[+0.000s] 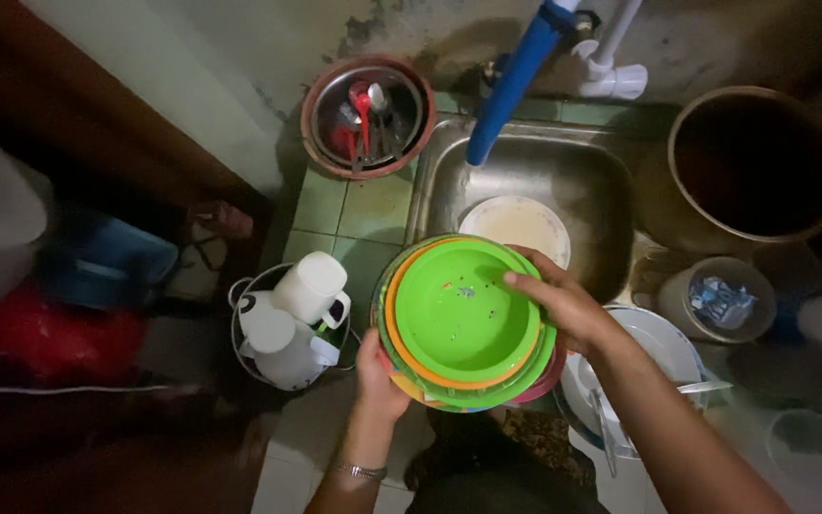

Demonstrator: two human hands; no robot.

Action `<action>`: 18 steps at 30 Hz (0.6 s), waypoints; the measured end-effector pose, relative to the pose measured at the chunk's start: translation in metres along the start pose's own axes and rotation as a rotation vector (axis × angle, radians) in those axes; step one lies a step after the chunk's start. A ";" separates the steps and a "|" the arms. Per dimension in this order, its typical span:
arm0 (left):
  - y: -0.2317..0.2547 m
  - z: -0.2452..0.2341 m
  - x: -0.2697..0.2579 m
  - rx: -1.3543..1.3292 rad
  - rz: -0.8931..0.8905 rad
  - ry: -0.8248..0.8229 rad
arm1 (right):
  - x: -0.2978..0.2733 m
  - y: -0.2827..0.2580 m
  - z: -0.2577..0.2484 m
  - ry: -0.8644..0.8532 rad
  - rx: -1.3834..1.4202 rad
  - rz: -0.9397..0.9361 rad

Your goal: Washing and rinsing various dishes, plates, and bowls in a sink.

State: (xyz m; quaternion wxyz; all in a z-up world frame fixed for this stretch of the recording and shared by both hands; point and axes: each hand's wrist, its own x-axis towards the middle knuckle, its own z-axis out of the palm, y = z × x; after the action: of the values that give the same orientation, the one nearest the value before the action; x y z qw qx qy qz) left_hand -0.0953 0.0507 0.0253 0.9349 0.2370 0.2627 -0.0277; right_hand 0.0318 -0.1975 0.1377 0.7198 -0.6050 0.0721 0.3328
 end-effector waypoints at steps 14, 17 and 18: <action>0.007 -0.043 -0.023 -0.009 0.028 0.134 | 0.122 0.058 -0.199 0.395 -0.381 -0.229; 0.003 -0.063 -0.027 -0.088 0.049 -0.064 | 0.193 0.102 -0.249 0.420 -1.107 -0.093; 0.005 -0.058 -0.033 -0.146 0.018 -0.155 | 0.220 0.125 -0.259 0.377 -1.237 -0.071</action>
State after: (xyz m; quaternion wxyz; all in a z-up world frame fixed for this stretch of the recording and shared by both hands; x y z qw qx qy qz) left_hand -0.1505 0.0794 0.0003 0.9674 0.1678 0.1889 -0.0182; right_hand 0.2077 -0.3438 -0.1431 0.2238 -0.9580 -0.0278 0.1771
